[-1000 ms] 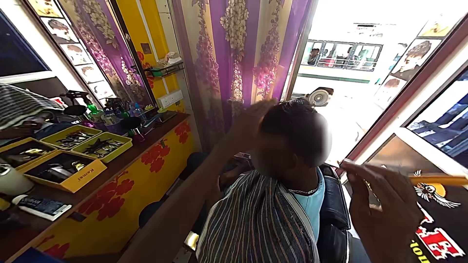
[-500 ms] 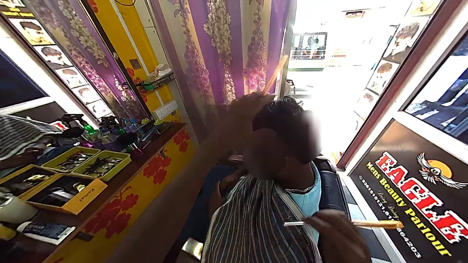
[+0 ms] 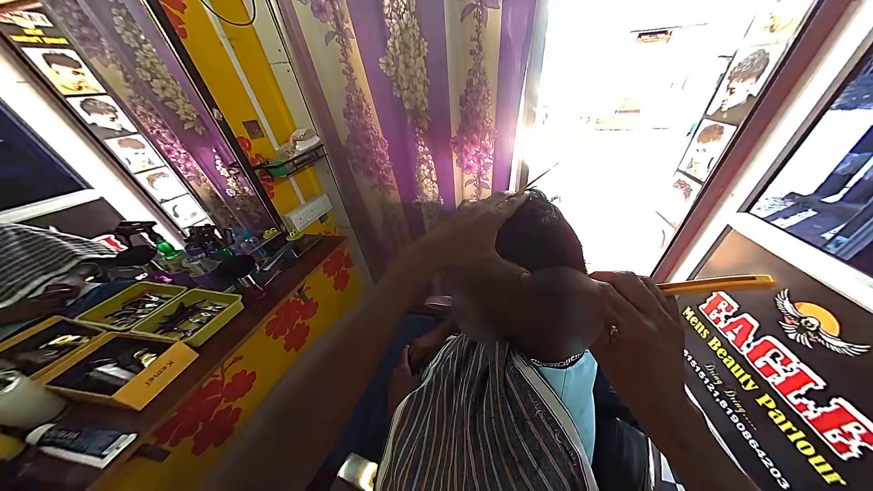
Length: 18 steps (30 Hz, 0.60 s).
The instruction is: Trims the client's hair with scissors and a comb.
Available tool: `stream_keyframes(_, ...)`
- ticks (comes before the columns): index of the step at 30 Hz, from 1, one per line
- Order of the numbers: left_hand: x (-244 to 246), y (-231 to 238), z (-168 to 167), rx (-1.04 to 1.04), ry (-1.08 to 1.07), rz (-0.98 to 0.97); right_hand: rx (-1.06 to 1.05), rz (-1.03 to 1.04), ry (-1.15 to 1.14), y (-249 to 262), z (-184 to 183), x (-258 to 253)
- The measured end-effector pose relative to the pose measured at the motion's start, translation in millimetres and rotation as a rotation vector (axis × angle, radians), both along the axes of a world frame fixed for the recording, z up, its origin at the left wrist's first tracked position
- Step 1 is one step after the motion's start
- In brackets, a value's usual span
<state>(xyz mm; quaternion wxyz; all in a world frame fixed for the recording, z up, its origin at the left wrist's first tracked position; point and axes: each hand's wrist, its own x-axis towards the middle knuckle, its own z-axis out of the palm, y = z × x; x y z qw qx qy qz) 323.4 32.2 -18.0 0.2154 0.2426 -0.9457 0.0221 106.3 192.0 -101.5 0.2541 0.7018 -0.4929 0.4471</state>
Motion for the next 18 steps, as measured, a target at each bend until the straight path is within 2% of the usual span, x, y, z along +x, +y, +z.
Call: stream_keyframes(18,0.3,6.4,1.7,-0.073,-0.018,0.034,-0.032,-0.070,0.192,-10.9,4.9,12.0)
